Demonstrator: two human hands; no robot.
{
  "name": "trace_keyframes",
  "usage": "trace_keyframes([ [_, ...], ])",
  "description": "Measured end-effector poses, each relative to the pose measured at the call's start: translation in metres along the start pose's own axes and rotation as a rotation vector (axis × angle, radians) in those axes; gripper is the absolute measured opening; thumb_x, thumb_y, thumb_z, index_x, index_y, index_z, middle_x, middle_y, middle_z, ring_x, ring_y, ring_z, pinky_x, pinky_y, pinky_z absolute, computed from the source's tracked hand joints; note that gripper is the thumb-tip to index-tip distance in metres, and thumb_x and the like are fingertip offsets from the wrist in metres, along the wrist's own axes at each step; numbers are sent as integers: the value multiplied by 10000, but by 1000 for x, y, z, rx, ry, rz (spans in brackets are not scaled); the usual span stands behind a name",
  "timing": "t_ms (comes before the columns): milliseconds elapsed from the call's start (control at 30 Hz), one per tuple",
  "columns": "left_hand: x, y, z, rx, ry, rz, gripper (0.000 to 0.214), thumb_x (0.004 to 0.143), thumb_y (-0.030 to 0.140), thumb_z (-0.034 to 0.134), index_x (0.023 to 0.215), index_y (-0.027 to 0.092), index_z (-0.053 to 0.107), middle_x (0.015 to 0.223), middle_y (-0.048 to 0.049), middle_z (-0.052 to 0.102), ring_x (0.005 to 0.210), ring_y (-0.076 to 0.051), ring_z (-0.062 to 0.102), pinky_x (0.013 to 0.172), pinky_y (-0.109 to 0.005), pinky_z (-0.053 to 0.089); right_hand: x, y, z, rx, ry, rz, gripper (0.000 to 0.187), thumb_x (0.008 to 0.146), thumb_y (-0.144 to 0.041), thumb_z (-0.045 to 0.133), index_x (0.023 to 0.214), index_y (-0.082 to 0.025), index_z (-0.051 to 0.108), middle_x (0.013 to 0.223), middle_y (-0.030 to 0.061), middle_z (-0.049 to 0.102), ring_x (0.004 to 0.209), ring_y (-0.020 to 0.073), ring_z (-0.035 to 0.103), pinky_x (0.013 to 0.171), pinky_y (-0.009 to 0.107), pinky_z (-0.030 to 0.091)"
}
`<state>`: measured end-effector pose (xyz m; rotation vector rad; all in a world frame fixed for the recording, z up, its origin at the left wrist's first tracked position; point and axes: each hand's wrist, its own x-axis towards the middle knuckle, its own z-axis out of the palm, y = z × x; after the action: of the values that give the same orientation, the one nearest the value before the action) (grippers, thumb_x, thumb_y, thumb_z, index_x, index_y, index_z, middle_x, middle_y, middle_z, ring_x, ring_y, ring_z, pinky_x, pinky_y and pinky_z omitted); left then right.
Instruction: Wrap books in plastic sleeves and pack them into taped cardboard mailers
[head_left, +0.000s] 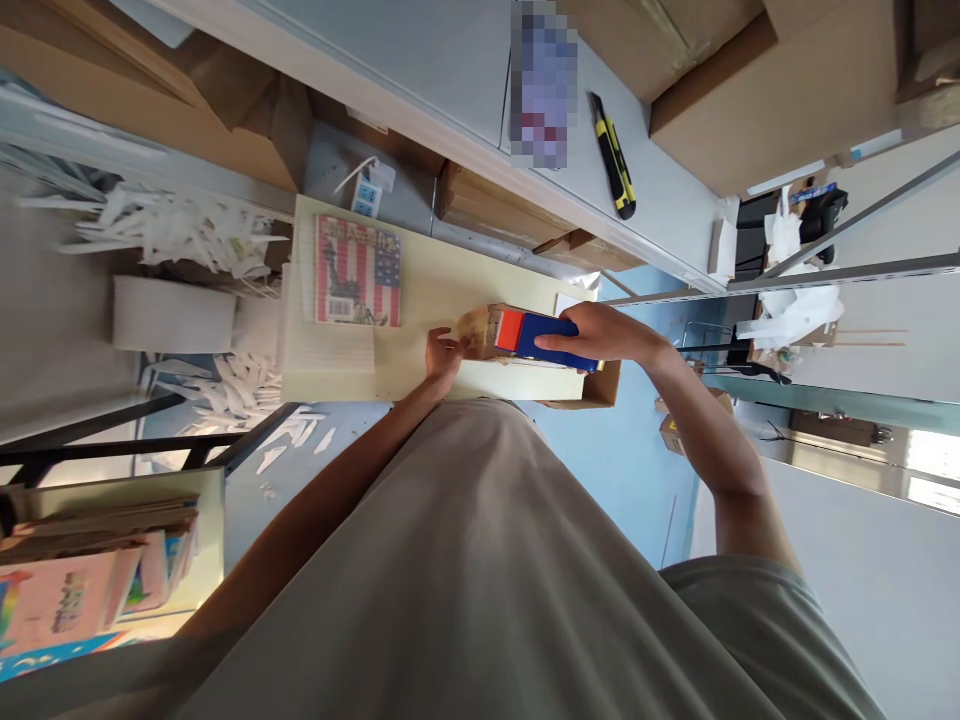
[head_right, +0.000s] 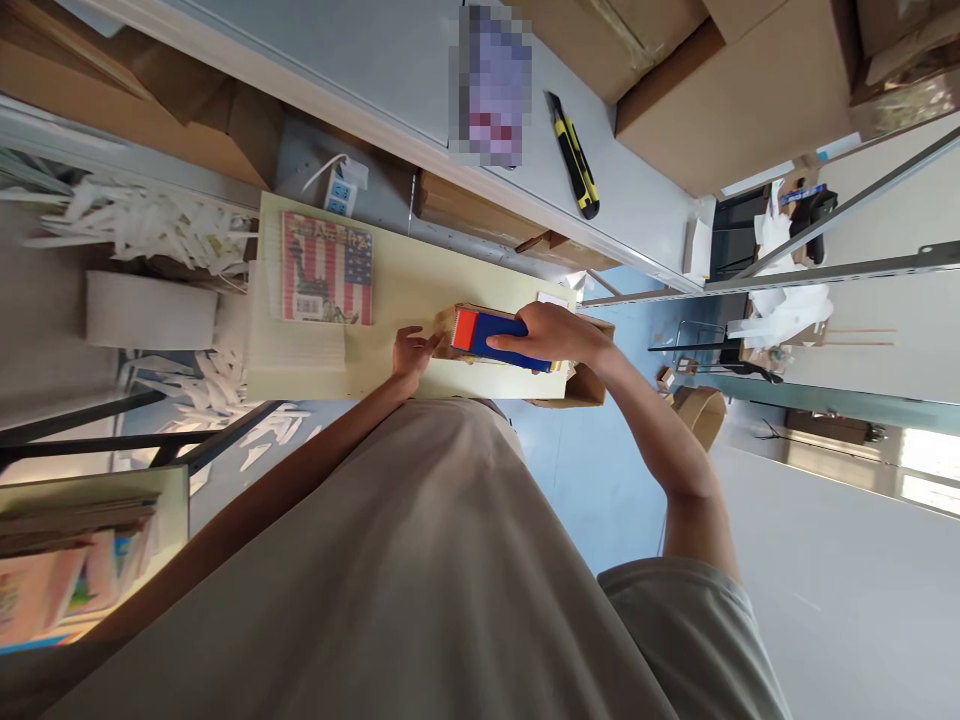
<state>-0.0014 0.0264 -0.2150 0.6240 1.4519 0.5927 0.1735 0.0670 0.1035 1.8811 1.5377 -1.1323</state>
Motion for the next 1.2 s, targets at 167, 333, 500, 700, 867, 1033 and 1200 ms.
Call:
trace_keyframes([
  [167, 5, 2, -16, 41, -225, 316, 910, 674, 398, 985, 1492, 234, 621, 1417, -168, 702, 1252, -313, 695, 989, -405, 587, -4, 1, 2, -51, 10, 5, 673, 976, -870, 696, 824, -214, 683, 706, 78, 733, 671, 219, 673, 644, 339, 424],
  [333, -3, 38, -16, 365, -475, 898, 1451, 519, 424, 1096, 1764, 193, 389, 1783, -262, 430, 1629, -497, 397, 1323, -628, 387, -8, -3, 5, -90, 4, -18, 691, 969, -887, 688, 834, -209, 684, 689, 61, 722, 647, 201, 654, 632, 329, 411],
  [500, -15, 55, -4, 549, -524, 1074, 1099, 781, 372, 956, 1736, 204, 441, 1593, -160, 670, 1525, -402, 537, 1312, -559, 421, -16, -18, 7, -168, -23, -10, 631, 1052, -794, 643, 907, -184, 721, 759, 80, 764, 712, 203, 684, 676, 316, 422],
  [700, -19, 38, -5, 714, -442, 1076, 1049, 851, 358, 926, 1756, 121, 451, 1409, -218, 768, 1426, -428, 615, 1199, -554, 481, -20, -21, 14, -247, -5, 2, 582, 1084, -720, 638, 940, -167, 749, 820, 104, 781, 751, 219, 692, 680, 321, 408],
  [867, -17, 27, -14, 790, -414, 1022, 820, 973, 243, 757, 1743, 128, 498, 1331, -190, 817, 1383, -387, 638, 1155, -518, 479, -19, -5, 20, -258, -5, 21, 629, 1054, -769, 652, 932, -162, 760, 789, 95, 753, 716, 208, 670, 670, 326, 385],
  [1033, -16, 22, -25, 775, -476, 1022, 864, 964, 279, 831, 1751, 189, 486, 1403, -140, 822, 1345, -377, 654, 1169, -530, 500, -12, 31, 26, -235, -37, 98, 606, 1039, -756, 680, 922, -165, 750, 819, 95, 763, 699, 195, 651, 653, 331, 384],
  [1200, -18, 13, -29, 681, -462, 1018, 888, 985, 235, 808, 1782, 214, 417, 1437, -120, 810, 1344, -347, 674, 1192, -522, 552, 10, 62, 35, -194, -77, 160, 495, 1047, -650, 738, 951, -165, 752, 826, 89, 780, 705, 190, 674, 657, 318, 420],
])
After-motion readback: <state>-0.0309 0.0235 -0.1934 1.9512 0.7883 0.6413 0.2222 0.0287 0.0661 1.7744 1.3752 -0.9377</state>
